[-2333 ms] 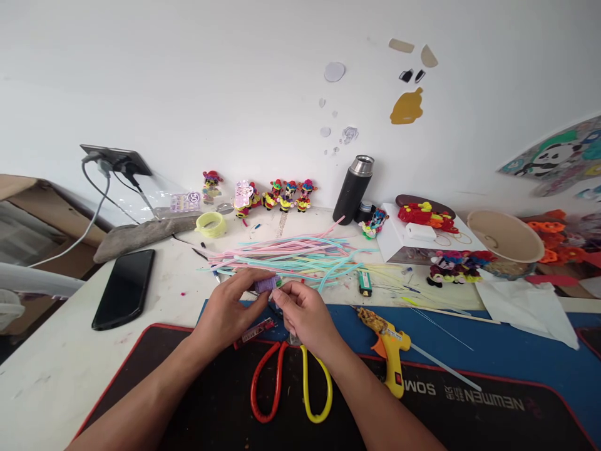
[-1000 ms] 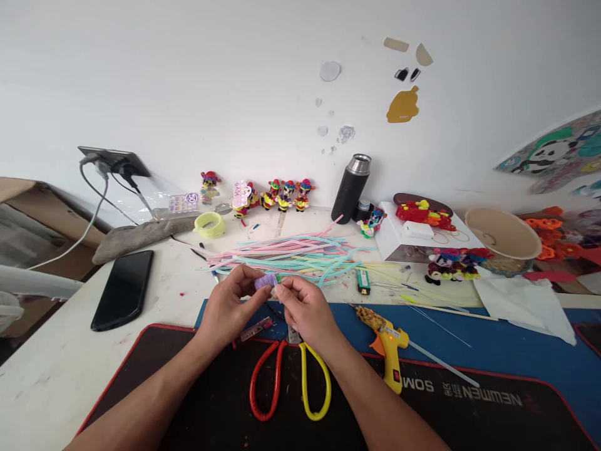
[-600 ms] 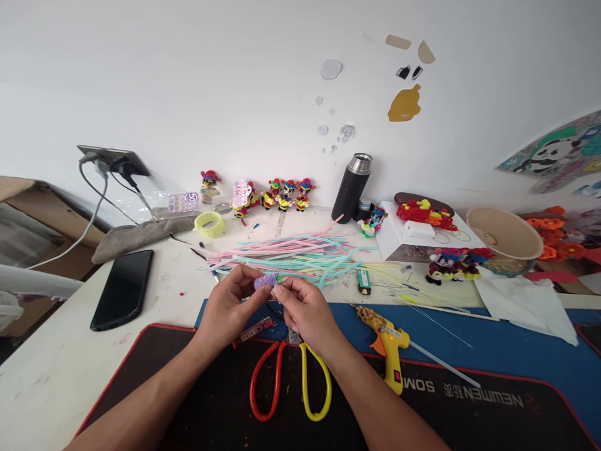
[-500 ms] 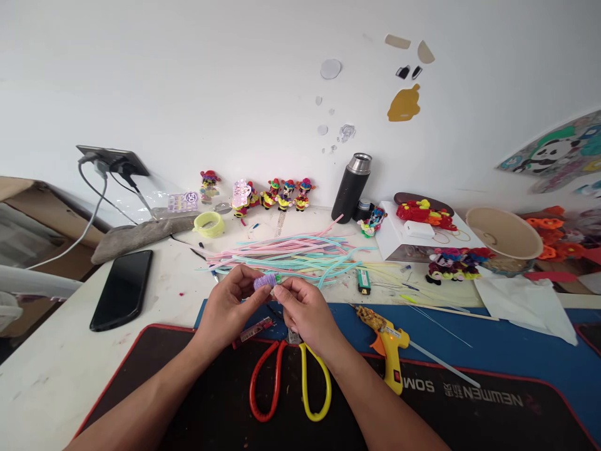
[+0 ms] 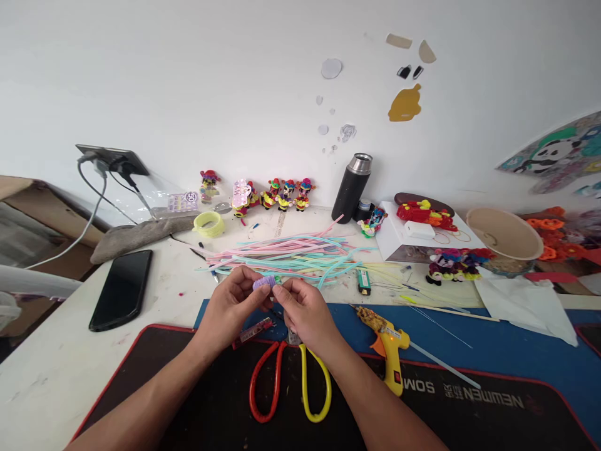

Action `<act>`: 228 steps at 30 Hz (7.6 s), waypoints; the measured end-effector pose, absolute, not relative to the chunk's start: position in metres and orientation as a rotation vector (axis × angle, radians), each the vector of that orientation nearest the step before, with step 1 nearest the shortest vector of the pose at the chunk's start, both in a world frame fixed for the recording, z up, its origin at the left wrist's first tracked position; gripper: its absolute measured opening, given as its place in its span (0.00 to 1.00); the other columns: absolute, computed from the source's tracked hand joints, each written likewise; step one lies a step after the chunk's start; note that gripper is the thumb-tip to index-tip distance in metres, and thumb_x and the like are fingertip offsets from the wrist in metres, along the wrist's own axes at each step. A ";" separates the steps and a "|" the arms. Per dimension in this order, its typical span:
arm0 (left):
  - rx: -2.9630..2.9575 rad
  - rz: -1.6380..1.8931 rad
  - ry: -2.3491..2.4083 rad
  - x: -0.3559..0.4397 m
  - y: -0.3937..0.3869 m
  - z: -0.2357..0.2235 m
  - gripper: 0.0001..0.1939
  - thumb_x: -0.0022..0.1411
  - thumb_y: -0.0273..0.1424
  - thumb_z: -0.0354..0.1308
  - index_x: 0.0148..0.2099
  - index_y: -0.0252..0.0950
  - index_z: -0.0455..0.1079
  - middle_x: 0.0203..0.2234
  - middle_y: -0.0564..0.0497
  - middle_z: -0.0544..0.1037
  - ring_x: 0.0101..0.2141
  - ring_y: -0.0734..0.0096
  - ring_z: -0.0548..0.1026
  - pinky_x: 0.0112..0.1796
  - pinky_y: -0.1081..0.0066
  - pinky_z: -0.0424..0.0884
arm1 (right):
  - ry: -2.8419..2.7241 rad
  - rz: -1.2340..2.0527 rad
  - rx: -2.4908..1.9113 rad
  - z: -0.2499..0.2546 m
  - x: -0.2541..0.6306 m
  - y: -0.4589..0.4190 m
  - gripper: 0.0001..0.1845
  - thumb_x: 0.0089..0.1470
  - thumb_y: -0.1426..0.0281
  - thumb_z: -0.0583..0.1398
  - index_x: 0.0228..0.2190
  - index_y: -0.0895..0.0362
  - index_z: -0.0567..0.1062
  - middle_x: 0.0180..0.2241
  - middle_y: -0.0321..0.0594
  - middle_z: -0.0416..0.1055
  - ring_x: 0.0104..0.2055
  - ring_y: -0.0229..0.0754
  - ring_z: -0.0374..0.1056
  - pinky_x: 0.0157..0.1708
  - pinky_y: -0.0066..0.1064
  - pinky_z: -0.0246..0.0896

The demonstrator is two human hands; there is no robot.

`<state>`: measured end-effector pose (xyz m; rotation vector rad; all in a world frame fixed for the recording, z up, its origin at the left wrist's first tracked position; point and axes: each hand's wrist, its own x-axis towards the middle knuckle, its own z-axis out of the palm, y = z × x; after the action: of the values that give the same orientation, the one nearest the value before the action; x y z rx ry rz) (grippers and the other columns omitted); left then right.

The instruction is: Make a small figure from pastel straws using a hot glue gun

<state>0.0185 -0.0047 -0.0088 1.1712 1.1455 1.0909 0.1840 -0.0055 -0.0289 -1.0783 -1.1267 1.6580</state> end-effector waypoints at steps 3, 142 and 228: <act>1.149 1.072 1.088 0.017 -0.004 -0.011 0.17 0.63 0.43 0.68 0.38 0.37 0.68 0.24 0.54 0.79 0.26 0.70 0.77 0.29 0.71 0.74 | -1.128 1.666 -1.068 -0.030 0.184 -0.005 0.24 0.58 0.48 0.64 0.27 0.54 0.67 0.17 0.25 0.57 0.14 0.29 0.50 0.14 0.25 0.43; 0.701 1.029 1.038 0.020 0.014 -0.033 0.17 0.48 0.40 0.74 0.31 0.32 0.76 0.21 0.51 0.77 0.21 0.75 0.72 0.23 0.77 0.69 | -1.250 1.354 -1.148 -0.048 0.177 -0.008 0.22 0.61 0.49 0.60 0.29 0.54 0.70 0.15 0.24 0.53 0.15 0.33 0.49 0.16 0.26 0.44; 0.510 0.994 0.985 0.015 0.014 -0.032 0.15 0.49 0.36 0.75 0.27 0.32 0.73 0.21 0.48 0.78 0.20 0.75 0.73 0.21 0.78 0.69 | -0.727 1.887 -0.856 -0.001 0.225 -0.070 0.21 0.61 0.52 0.64 0.37 0.60 0.75 0.13 0.27 0.62 0.09 0.31 0.56 0.09 0.21 0.40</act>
<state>0.0148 0.0141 -0.0322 0.5098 0.9848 0.9940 0.2250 -0.0704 -0.0007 -0.8561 -0.7269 1.8865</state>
